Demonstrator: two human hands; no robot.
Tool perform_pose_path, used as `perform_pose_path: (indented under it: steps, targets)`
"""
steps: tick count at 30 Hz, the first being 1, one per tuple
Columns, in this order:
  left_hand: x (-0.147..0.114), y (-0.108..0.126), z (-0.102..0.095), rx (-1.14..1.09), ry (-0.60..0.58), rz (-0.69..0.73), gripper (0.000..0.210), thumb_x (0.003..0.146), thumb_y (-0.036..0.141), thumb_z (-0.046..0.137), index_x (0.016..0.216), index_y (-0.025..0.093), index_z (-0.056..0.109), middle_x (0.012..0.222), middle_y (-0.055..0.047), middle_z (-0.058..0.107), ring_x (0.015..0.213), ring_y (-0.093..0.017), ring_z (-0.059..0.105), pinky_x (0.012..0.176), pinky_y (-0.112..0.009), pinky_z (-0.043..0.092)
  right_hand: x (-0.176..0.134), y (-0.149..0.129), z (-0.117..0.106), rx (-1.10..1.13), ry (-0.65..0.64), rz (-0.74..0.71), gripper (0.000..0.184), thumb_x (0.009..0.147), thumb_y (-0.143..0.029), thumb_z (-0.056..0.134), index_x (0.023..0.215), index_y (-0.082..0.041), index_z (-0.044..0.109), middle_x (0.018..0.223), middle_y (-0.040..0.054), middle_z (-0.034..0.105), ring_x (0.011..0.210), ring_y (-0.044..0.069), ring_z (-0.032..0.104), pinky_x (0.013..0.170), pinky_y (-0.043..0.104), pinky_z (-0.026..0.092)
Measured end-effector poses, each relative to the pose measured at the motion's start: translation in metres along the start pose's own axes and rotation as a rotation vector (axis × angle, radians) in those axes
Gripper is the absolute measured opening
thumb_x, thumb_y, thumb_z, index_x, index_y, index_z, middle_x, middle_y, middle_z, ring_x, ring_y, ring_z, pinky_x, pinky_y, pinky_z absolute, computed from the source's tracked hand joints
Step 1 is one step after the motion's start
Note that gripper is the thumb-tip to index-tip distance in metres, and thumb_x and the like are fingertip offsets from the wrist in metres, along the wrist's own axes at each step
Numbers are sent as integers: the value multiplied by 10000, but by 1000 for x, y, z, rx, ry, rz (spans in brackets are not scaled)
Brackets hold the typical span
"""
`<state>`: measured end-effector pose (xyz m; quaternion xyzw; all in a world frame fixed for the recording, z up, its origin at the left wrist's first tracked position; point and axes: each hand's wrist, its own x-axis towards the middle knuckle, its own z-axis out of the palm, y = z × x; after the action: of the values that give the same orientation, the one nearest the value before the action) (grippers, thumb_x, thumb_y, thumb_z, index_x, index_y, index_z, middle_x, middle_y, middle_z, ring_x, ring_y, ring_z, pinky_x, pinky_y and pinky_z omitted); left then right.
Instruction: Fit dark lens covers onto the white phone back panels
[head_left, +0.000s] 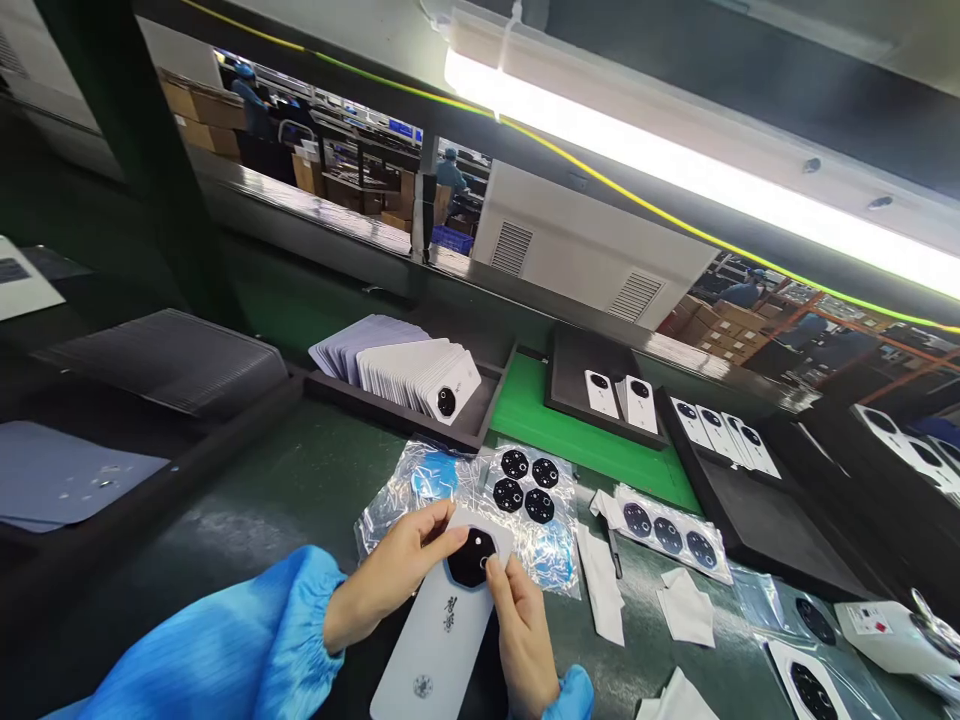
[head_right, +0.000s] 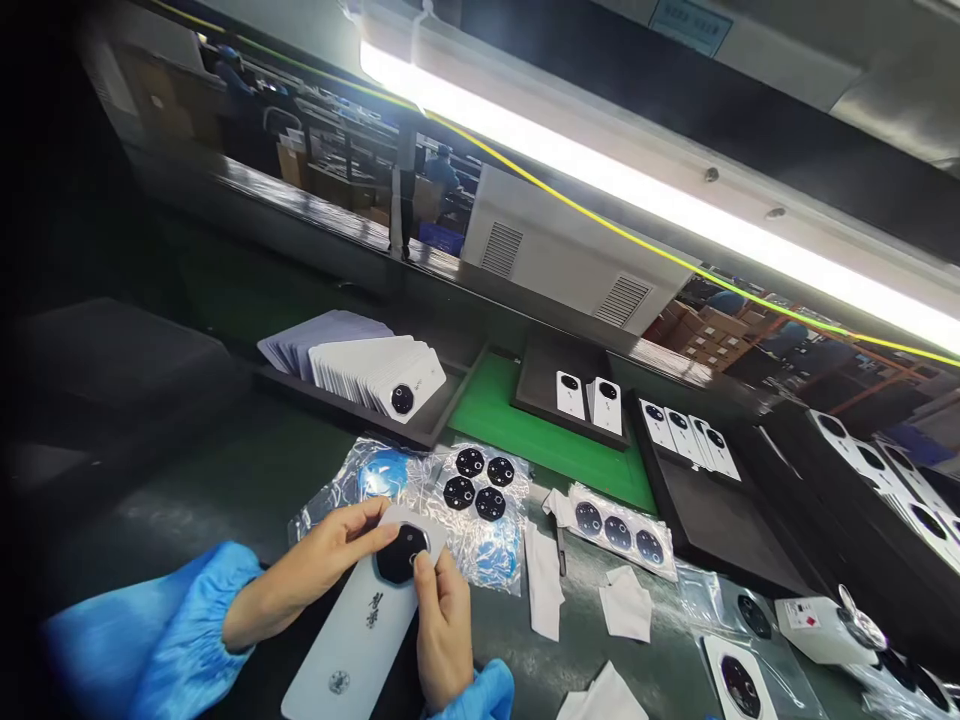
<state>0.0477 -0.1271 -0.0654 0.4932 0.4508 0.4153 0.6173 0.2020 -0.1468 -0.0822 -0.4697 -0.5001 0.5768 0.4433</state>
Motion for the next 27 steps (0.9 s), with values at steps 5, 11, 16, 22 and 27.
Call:
perform_pose_path:
  steps: [5,11,16,22,27]
  targets:
    - [0,-4,4,59,34,-1,416,690,594,610,670,195,492,686,20,495,704,-173,467,632,-276,399,1,4,2,140,65,17,397,688,-567,740,787,-196,640,727,6,643,681,164,574,646,259,474]
    - [3,-9,7,162,56,-12,376,681,555,545,607,215,403,601,51,381,616,-145,378,582,-259,322,3,17,7,223,167,35,412,663,-577,744,702,-194,596,658,-12,602,643,155,559,596,245,464]
    - [5,-3,2,187,14,18,292,686,497,525,675,208,487,674,27,460,699,-176,443,648,-270,353,6,27,2,105,194,5,406,704,-587,701,740,-190,624,694,-4,591,688,157,531,608,236,446]
    - [1,0,3,241,-41,42,251,707,453,520,685,203,507,695,16,486,733,-191,463,682,-285,356,5,26,-2,32,234,-45,462,670,-618,710,635,-187,545,620,-35,475,603,121,408,564,226,373]
    - [-4,4,2,310,-59,68,256,742,456,492,694,206,479,718,14,469,732,-187,461,659,-283,354,-3,9,6,1,243,-77,502,689,-646,683,596,-198,477,591,-53,374,577,108,326,544,226,321]
